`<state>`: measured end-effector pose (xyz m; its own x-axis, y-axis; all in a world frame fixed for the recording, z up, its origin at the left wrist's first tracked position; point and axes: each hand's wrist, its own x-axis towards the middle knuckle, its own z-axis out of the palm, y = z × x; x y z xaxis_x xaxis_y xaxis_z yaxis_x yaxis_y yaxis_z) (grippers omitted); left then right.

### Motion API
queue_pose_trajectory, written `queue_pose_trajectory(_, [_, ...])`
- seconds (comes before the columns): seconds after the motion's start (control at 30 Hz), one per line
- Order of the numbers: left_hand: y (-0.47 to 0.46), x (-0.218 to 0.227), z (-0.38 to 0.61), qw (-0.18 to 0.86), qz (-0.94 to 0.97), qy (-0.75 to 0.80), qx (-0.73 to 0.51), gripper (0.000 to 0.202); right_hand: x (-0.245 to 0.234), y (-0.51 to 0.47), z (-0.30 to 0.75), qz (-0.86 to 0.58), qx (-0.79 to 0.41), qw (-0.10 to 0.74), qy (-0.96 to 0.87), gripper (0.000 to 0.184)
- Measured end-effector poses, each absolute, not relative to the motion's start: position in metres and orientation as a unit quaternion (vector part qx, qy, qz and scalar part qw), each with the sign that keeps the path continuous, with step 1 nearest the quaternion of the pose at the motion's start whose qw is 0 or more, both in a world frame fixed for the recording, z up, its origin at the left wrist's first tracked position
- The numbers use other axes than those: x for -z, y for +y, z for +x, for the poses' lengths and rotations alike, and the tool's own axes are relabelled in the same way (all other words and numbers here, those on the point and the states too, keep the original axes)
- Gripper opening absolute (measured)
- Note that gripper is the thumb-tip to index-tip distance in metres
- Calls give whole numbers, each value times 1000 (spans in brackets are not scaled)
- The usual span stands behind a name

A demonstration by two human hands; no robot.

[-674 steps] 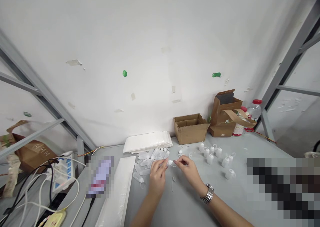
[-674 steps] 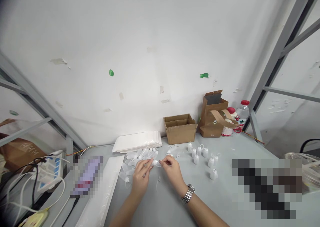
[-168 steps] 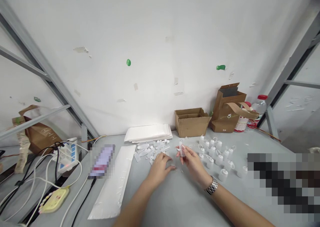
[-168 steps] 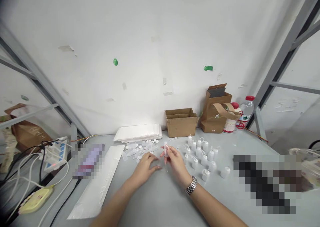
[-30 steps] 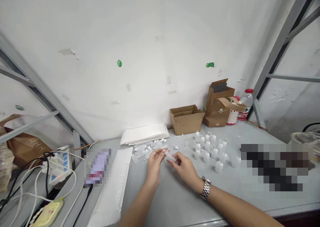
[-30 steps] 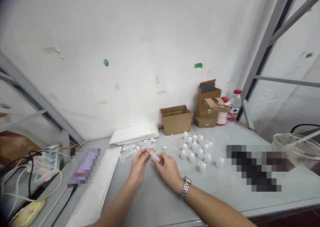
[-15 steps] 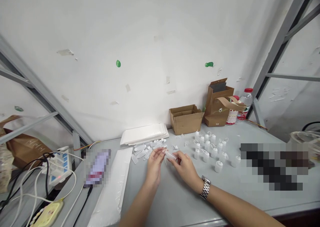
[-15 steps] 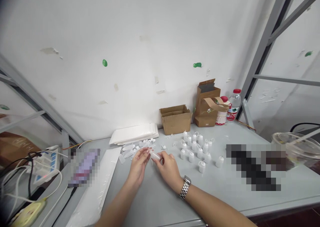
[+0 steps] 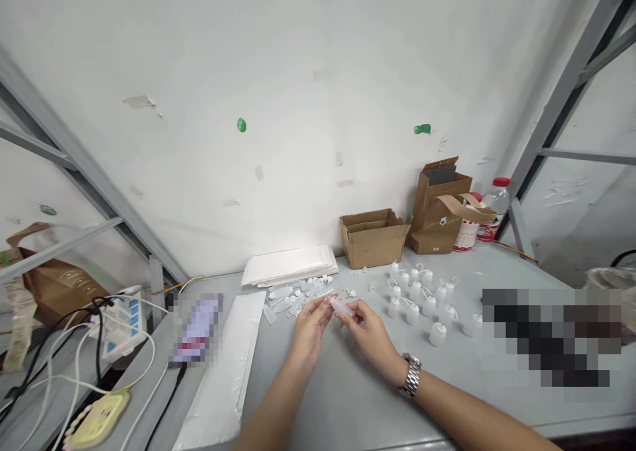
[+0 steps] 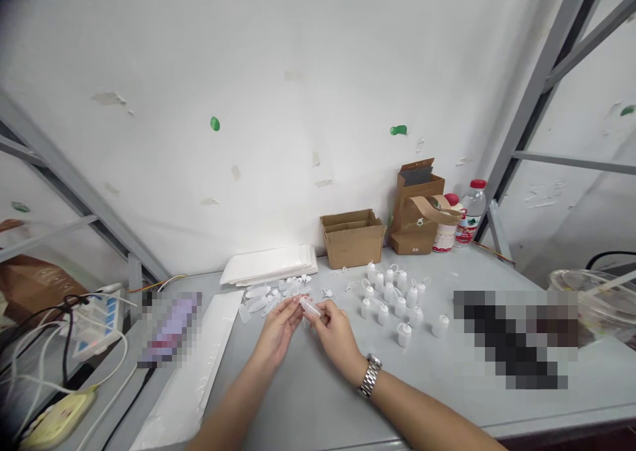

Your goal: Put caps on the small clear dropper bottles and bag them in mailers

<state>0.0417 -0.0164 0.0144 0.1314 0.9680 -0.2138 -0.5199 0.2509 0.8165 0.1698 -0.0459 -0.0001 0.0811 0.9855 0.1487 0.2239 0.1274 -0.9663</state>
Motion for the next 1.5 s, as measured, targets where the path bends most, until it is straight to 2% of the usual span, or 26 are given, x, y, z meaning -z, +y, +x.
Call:
queue_pose_trajectory(0.27, [-19,-17,41,712,305,392,-496,23,1,-47,174,-578,-275,456,-618,21])
queue_pose_trajectory(0.43, [-18,-21,40,705,343,368,-500,24,-4,-49,174,-556,-272,462,-635,25])
queue_pose_trajectory(0.53, [-17,-23,38,713,361,359,-482,24,-8,-48,175,-530,-331,480,-616,29])
queue_pose_trajectory(0.7, [-15,-26,35,749,372,313,-451,25,-17,-42,179,-429,-549,474,-540,38])
queue_pose_trajectory(0.93, [-18,-29,40,752,346,317,-463,27,-13,-42,176,-363,-635,455,-507,38])
queue_pose_trajectory(1.03, [-18,-25,42,752,339,327,-462,29,-8,-44,172,-415,-585,470,-514,38])
queue_pose_trajectory(1.1, [-18,-22,43,747,338,338,-462,29,-5,-46,171,-472,-512,477,-537,38])
queue_pose_trajectory(1.2, [-19,-19,44,744,327,350,-466,28,-1,-49,172,-534,-323,472,-623,33])
queue_pose_trajectory(1.33, [-22,-20,44,751,297,355,-471,26,5,-50,173,-531,-71,426,-729,28])
queue_pose_trajectory(1.5, [-24,-20,45,755,259,351,-490,23,3,-51,172,-513,3,393,-763,27])
